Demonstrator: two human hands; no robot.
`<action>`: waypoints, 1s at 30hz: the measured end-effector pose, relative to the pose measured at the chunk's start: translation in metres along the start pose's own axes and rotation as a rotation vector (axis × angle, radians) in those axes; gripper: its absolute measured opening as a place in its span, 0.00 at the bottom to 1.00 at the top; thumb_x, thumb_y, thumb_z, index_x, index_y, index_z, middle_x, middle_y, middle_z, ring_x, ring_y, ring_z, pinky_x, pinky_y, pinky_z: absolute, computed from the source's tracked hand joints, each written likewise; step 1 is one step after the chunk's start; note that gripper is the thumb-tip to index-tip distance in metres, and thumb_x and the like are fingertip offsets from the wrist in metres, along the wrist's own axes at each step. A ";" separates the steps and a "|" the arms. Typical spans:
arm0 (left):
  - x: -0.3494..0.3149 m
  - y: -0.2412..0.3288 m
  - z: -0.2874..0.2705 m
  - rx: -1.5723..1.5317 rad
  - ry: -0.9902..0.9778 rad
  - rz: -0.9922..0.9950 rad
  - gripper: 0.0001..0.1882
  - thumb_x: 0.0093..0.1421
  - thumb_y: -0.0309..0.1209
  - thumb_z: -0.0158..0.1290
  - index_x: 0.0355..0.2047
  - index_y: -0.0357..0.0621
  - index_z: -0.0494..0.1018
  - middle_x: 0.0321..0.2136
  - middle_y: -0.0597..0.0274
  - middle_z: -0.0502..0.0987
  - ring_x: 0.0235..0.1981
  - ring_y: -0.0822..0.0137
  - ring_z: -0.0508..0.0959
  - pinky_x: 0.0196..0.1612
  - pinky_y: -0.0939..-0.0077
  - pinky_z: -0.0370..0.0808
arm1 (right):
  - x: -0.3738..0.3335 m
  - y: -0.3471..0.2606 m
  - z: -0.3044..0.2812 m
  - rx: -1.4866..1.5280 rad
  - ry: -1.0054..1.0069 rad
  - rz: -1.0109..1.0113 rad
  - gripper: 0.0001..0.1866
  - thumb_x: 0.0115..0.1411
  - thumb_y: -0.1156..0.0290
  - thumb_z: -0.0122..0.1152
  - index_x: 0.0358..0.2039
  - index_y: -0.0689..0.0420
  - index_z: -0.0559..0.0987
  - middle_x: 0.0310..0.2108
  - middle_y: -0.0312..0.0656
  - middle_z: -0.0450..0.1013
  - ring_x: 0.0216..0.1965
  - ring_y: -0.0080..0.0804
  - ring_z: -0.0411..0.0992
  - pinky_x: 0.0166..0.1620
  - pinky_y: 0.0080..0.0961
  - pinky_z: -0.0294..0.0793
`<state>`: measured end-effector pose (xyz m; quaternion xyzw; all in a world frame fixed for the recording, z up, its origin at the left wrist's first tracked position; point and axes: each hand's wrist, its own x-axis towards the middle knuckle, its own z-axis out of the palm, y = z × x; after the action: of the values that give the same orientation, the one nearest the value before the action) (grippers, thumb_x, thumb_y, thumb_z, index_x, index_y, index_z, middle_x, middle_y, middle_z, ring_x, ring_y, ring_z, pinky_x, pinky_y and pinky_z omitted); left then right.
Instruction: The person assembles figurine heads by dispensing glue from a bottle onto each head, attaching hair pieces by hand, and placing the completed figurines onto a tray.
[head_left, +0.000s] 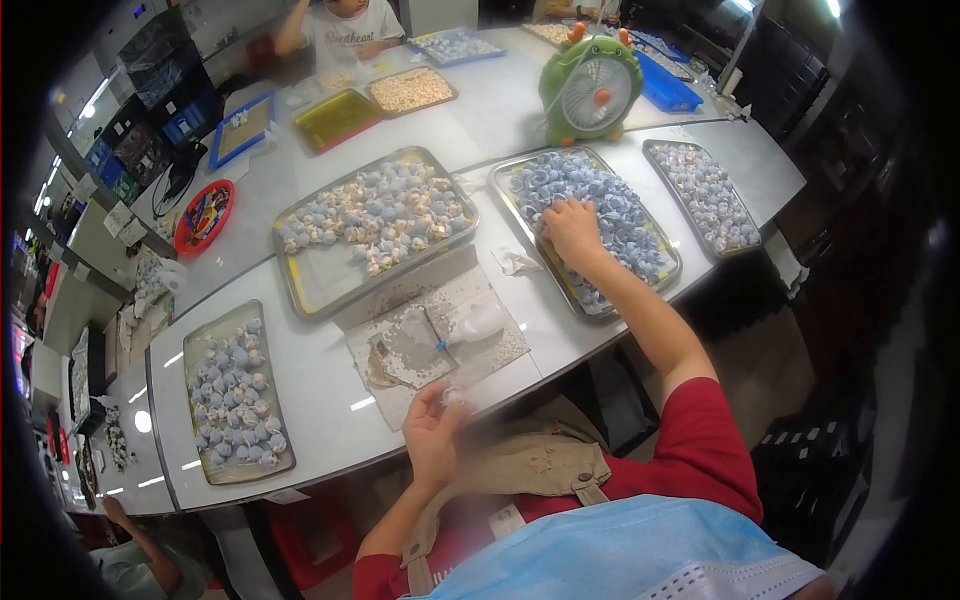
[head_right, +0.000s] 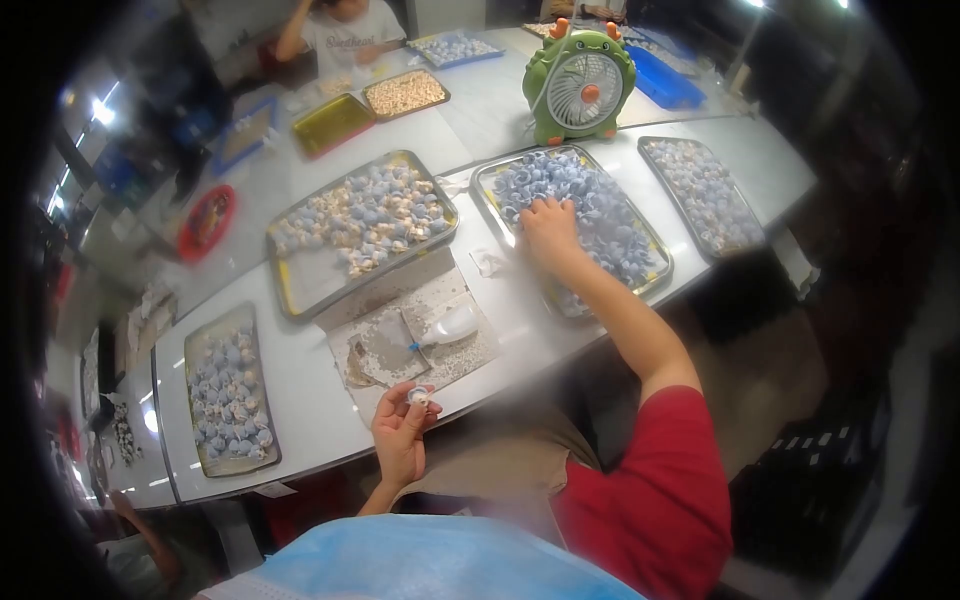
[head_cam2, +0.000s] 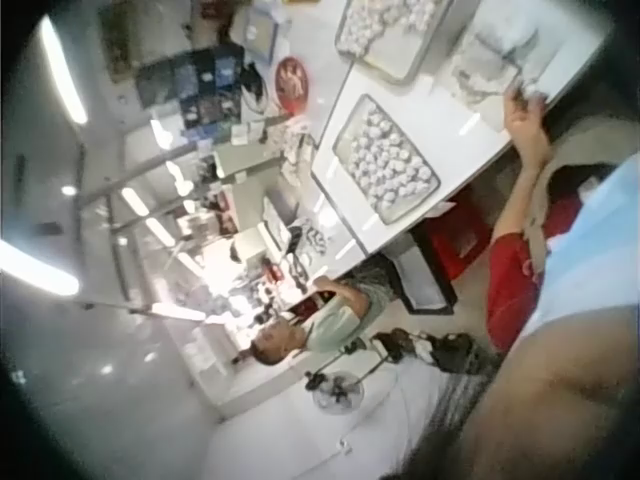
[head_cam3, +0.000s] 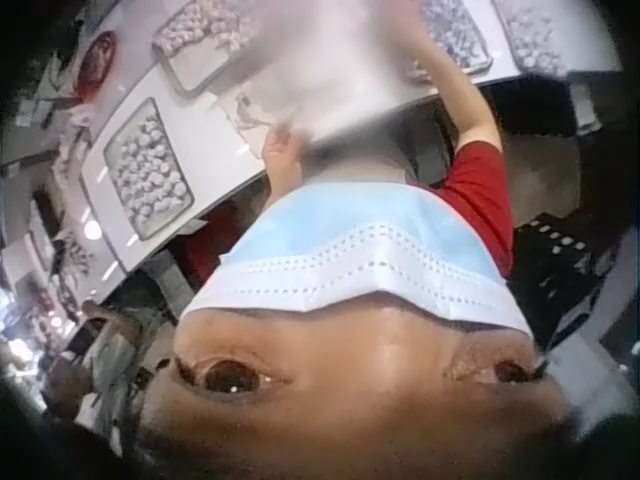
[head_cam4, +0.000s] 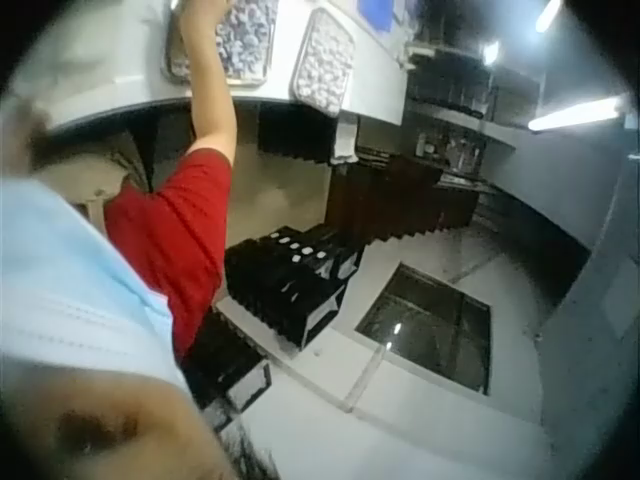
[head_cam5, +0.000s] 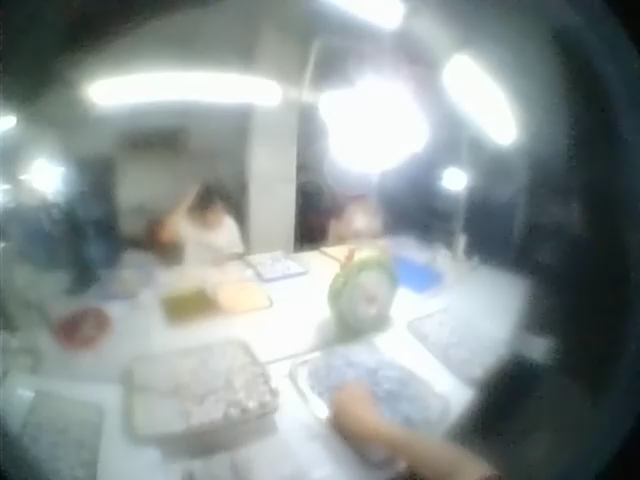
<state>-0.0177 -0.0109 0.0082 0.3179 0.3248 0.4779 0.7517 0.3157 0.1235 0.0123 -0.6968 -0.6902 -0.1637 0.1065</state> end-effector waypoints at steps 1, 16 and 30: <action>0.000 0.000 0.000 0.011 0.000 -0.005 0.18 0.54 0.19 0.52 0.45 0.38 0.64 0.40 0.58 0.72 0.35 0.70 0.74 0.39 0.79 0.72 | -0.001 0.001 0.001 0.015 0.023 -0.010 0.05 0.47 0.71 0.54 0.27 0.52 0.75 0.29 0.37 0.69 0.39 0.34 0.66 0.42 0.36 0.57; 0.002 -0.007 -0.001 0.056 -0.022 0.016 0.15 0.58 0.22 0.50 0.46 0.41 0.64 0.41 0.54 0.73 0.33 0.70 0.75 0.36 0.83 0.74 | -0.008 0.007 -0.020 0.525 0.091 0.113 0.07 0.47 0.74 0.60 0.28 0.59 0.73 0.29 0.43 0.70 0.30 0.39 0.70 0.34 0.30 0.70; 0.013 0.001 0.010 0.063 0.004 -0.085 0.19 0.57 0.23 0.51 0.49 0.35 0.64 0.40 0.56 0.72 0.35 0.69 0.75 0.39 0.77 0.74 | -0.071 -0.088 -0.092 1.122 -0.153 -0.044 0.19 0.43 0.80 0.67 0.38 0.60 0.74 0.33 0.36 0.73 0.33 0.23 0.70 0.39 0.20 0.70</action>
<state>-0.0064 -0.0005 0.0125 0.3266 0.3546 0.4358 0.7601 0.2215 0.0253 0.0643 -0.5288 -0.6915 0.2771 0.4067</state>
